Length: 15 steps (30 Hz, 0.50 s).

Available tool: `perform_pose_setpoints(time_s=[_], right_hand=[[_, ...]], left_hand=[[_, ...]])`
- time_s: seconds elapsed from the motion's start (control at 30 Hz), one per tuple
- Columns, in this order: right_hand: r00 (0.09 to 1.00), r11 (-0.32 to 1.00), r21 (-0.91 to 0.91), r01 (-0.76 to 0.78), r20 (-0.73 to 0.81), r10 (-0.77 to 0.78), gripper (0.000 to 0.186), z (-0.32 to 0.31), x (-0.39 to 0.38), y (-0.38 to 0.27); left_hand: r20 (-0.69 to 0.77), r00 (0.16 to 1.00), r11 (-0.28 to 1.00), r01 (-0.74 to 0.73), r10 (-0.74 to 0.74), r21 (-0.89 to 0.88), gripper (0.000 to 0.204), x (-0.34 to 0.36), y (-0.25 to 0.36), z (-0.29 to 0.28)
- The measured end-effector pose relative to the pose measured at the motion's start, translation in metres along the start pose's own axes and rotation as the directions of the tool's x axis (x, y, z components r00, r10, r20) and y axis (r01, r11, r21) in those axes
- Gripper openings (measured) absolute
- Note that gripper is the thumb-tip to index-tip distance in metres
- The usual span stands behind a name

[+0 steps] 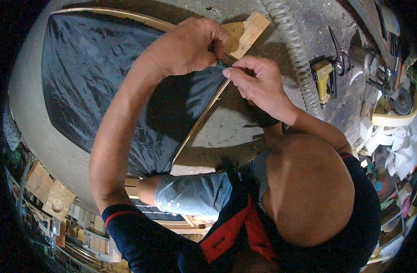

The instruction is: The person staples a black fabric sheet onto a wooden frame using a pneumatic staple gun. They repeatedly pull and smooth the fabric, then staple along the edges to secure it. The frame is flipped to work on different sides.

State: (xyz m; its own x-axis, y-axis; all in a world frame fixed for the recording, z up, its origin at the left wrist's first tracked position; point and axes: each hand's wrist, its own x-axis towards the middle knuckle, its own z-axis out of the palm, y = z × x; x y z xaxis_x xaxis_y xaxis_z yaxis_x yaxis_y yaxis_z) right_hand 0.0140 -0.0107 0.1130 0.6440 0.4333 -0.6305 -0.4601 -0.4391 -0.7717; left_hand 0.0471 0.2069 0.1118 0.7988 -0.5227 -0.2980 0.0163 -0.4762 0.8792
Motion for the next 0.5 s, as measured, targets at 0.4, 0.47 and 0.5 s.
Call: perform_pose_setpoints(time_s=[0.4,0.47,0.5], right_hand=[[0.988,0.996,-0.069,0.062,-0.140,-0.071,0.015,0.005,0.004,0.007],[0.985,0.996,-0.069,0.053,-0.162,-0.064,0.013,0.007,0.005,0.006],[0.985,0.998,-0.052,0.029,-0.166,-0.037,0.013,0.009,0.004,0.006]], left_hand=[[-0.579,0.760,0.850,0.066,0.296,0.522,0.037,-0.074,0.017,0.078],[-0.560,0.798,0.857,0.114,0.222,0.502,0.040,-0.076,0.014,0.104],[-0.553,0.808,0.858,0.123,0.205,0.499,0.042,-0.077,0.012,0.116]])
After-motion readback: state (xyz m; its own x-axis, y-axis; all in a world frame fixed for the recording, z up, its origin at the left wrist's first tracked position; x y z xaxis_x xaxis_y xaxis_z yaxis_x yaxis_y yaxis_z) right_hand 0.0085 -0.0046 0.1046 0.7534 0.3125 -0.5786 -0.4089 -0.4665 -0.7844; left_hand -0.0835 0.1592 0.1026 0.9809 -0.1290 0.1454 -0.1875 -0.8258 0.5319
